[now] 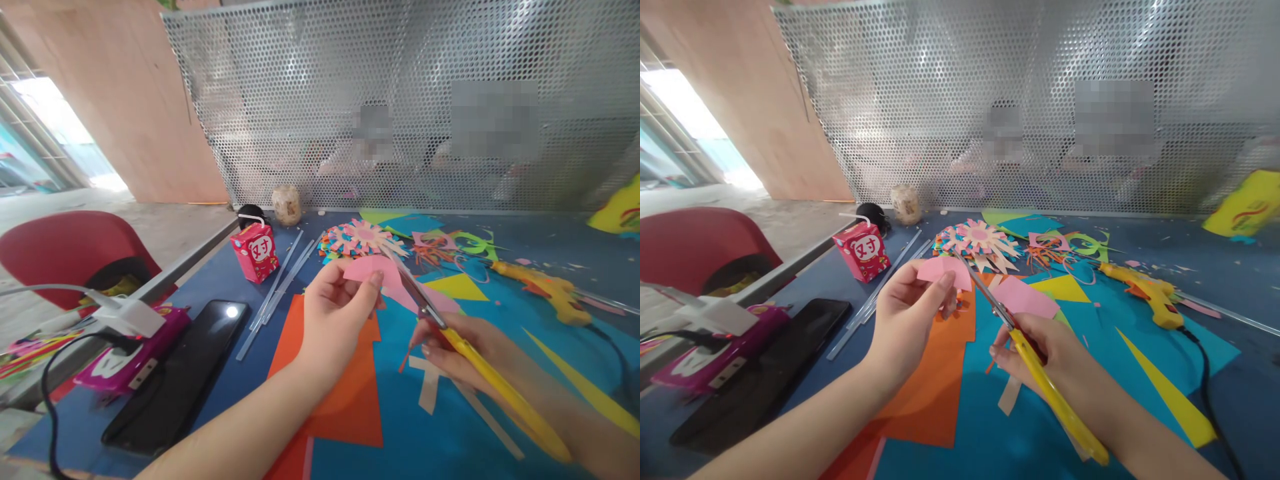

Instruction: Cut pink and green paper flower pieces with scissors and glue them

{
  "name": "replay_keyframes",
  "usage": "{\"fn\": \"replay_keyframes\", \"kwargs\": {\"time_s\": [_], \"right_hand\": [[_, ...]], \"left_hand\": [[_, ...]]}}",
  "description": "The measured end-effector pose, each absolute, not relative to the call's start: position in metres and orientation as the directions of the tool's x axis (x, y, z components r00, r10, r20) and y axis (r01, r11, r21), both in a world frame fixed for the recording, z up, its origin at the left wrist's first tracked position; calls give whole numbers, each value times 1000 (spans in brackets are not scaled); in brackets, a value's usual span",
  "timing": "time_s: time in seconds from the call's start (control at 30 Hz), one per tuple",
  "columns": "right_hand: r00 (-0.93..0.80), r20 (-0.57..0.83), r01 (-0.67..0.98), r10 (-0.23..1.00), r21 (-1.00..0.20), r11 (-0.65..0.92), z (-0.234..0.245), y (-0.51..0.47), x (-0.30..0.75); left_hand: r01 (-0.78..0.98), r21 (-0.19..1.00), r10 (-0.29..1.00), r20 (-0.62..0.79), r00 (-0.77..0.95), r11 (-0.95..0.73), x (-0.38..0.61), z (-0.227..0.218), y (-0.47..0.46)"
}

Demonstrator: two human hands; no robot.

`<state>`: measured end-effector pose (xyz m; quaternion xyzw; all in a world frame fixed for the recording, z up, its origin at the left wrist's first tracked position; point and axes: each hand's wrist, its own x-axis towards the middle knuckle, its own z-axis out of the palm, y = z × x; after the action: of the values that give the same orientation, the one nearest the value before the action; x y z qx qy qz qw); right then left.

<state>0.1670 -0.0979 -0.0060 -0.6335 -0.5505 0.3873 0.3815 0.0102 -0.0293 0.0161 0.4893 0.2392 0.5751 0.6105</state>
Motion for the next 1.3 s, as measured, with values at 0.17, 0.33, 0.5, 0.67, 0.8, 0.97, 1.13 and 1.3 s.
{"fn": "replay_keyframes", "kwargs": {"time_s": [0.17, 0.33, 0.5, 0.67, 0.8, 0.97, 1.13, 1.3], "right_hand": [[96, -122, 408, 988, -900, -151, -3, -98, 166], [105, -110, 405, 988, -903, -143, -4, -97, 167], [87, -95, 394, 992, -911, -122, -6, -97, 168], [119, -101, 442, 988, -885, -144, -3, -98, 167], [126, -109, 452, 986, -878, -155, 0, -99, 165], [118, -132, 472, 984, -865, -172, 2, -100, 164], [107, -107, 475, 989, -868, -145, 1, -100, 165], [76, -154, 468, 985, -867, -172, -2, -100, 169]], "left_hand": [[-449, 883, 937, 262, 230, -137, 10, 17, -31], [-449, 883, 939, 260, 226, -136, 10, 17, -30], [-445, 885, 940, 257, 223, -136, 9, 18, -31], [-431, 893, 943, 244, 227, -128, 9, 18, -32], [-421, 898, 946, 240, 220, -130, 9, 18, -31], [-404, 905, 950, 234, 209, -134, 8, 17, -30], [-391, 910, 952, 230, 203, -136, 8, 17, -30], [-388, 911, 953, 229, 196, -140, 9, 17, -30]]}}
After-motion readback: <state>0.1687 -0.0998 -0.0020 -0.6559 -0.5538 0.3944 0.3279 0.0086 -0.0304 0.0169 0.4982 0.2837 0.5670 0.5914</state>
